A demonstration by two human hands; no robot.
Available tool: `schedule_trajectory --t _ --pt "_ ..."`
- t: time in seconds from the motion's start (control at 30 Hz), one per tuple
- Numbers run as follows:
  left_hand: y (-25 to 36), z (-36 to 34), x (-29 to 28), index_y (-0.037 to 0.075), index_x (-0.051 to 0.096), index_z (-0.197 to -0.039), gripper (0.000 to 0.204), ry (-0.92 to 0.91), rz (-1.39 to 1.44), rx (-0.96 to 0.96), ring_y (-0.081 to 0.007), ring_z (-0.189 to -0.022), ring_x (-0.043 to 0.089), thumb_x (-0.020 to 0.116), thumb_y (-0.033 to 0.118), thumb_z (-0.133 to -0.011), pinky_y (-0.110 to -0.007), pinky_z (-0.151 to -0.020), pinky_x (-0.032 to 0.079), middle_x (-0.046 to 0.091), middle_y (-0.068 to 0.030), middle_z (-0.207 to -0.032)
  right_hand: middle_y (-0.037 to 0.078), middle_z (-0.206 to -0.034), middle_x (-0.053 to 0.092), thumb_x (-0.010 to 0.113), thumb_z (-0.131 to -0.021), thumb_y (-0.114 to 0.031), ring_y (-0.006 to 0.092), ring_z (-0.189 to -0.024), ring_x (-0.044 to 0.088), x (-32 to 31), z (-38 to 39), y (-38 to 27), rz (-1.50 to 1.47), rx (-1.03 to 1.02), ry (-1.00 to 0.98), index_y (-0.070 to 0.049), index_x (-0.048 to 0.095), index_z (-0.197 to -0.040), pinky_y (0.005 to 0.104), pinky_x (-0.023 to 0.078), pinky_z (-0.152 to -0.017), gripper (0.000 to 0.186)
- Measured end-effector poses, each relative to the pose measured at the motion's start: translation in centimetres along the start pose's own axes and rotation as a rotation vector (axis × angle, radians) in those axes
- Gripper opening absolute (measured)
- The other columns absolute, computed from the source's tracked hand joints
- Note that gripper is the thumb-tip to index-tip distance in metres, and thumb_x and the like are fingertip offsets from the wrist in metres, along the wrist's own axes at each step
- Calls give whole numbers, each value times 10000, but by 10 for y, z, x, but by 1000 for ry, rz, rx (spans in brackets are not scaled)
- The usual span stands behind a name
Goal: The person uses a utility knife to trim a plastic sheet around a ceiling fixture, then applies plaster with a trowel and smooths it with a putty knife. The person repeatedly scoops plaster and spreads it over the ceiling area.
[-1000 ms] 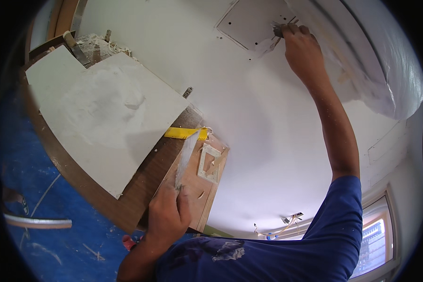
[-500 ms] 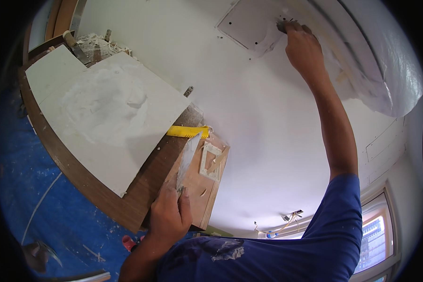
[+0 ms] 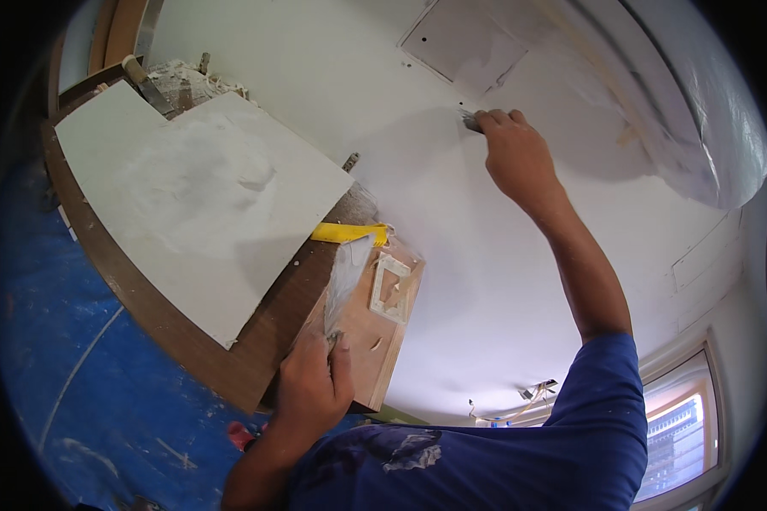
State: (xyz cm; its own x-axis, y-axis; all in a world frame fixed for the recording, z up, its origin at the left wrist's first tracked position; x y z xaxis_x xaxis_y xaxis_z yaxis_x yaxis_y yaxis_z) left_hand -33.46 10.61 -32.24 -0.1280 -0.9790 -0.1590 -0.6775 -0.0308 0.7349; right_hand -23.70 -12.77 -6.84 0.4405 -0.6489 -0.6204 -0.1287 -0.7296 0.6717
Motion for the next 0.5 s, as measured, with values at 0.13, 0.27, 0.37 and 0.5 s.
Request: schedule_trajectory --t 0.13,0.27,0.37,0.5 --pt "-10 -15 13 -86 543 -1236 262 -136 736 -420 -226 -530 606 487 100 -1061 -304 -474 464 642 -177 -852 184 -1191 701 536 -965 33 247 -1048 683 -30 32 8 -706 152 -42 -10 643 -1343 370 556 -897 395" --pt "17 -32 37 -59 456 -1402 367 -351 1443 -658 -171 -469 544 402 117 -1084 -279 -403 448 622 -188 -833 187 -1316 670 523 -968 153 250 -1117 691 -43 104 -20 -1441 -82 152 -16 626 -1379 388 555 -972 456" --pt "28 -41 42 -51 420 -1443 394 -437 1512 -668 -169 -445 516 386 108 -1084 -279 -382 441 615 -196 -826 199 -1404 636 553 -910 178 335 -1240 662 -66 124 -46 -1430 -366 306 -94 624 -1396 416 535 -1049 562" --pt "40 -43 43 -65 433 -1427 384 -512 1374 -611 -169 -452 520 405 101 -1083 -275 -391 436 623 -190 -831 190 -1361 658 605 -850 146 365 -1240 655 -35 129 -49 -1123 -270 167 -139 639 -1377 405 538 -1053 601"
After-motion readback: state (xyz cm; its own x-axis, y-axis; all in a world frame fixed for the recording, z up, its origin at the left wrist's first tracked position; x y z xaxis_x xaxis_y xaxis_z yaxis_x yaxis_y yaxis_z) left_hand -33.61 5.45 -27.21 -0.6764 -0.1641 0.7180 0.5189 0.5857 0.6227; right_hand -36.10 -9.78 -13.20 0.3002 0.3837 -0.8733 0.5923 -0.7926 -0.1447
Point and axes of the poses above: each hand's wrist, its own z-axis away from the middle knuckle, its own x-axis out of the palm, y = z × x, the point moved 9 cm from there along -z, towards the middle knuckle
